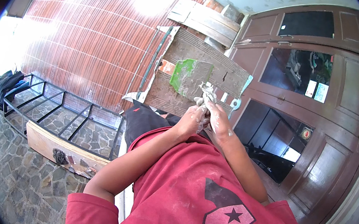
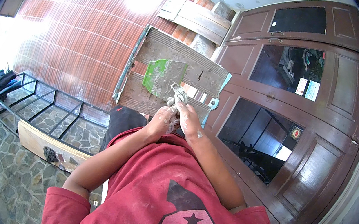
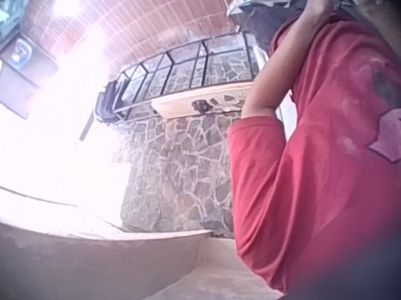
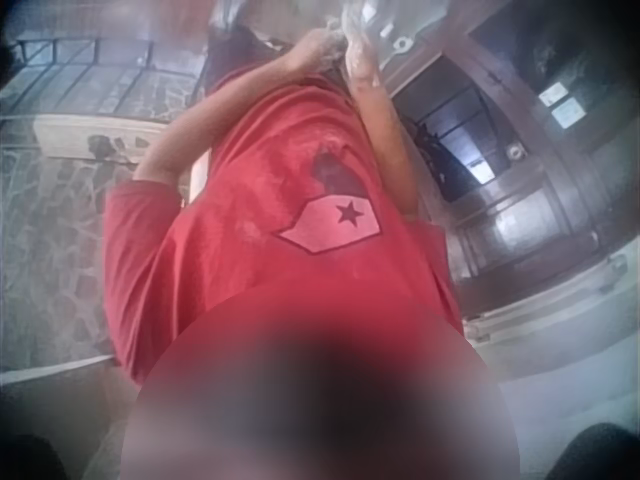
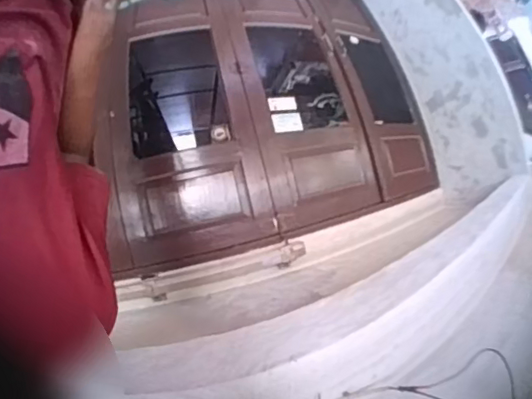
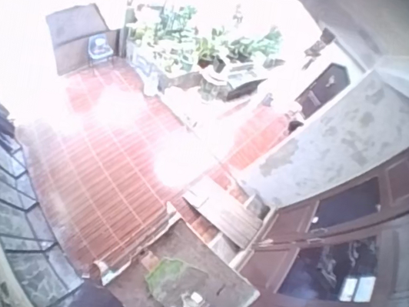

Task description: The person stands on a ladder and uses a green trowel to apply plaster to a curved ceiling or arch. They repeatedly scoop plaster onto the trowel and smooth it onto the surface, working across the area in short passes.

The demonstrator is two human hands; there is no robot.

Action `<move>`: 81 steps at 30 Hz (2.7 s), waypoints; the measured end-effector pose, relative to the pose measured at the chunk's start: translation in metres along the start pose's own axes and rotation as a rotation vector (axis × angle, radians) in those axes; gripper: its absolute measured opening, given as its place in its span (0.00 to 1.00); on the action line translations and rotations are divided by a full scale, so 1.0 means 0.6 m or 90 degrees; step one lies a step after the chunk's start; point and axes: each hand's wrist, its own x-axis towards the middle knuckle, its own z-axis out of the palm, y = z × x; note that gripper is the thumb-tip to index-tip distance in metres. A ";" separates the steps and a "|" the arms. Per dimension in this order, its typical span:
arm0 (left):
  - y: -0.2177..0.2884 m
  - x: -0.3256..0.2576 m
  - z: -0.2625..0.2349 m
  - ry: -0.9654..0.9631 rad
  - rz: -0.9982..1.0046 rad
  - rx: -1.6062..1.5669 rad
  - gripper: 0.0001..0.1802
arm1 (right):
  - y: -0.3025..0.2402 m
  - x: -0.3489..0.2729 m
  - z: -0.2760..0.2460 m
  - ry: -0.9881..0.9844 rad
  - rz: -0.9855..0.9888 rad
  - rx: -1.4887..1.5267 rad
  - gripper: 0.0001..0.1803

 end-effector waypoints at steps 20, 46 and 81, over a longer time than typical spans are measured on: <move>-0.022 0.015 -0.013 0.021 0.065 0.117 0.15 | -0.009 0.017 0.012 0.060 -0.083 -0.134 0.14; 0.130 0.032 -0.052 0.446 0.462 1.014 0.20 | 0.002 0.052 -0.059 -0.017 -0.104 -0.164 0.13; 0.302 -0.266 0.026 0.246 0.370 0.013 0.20 | -0.257 -0.102 0.149 -0.267 -0.624 -0.443 0.21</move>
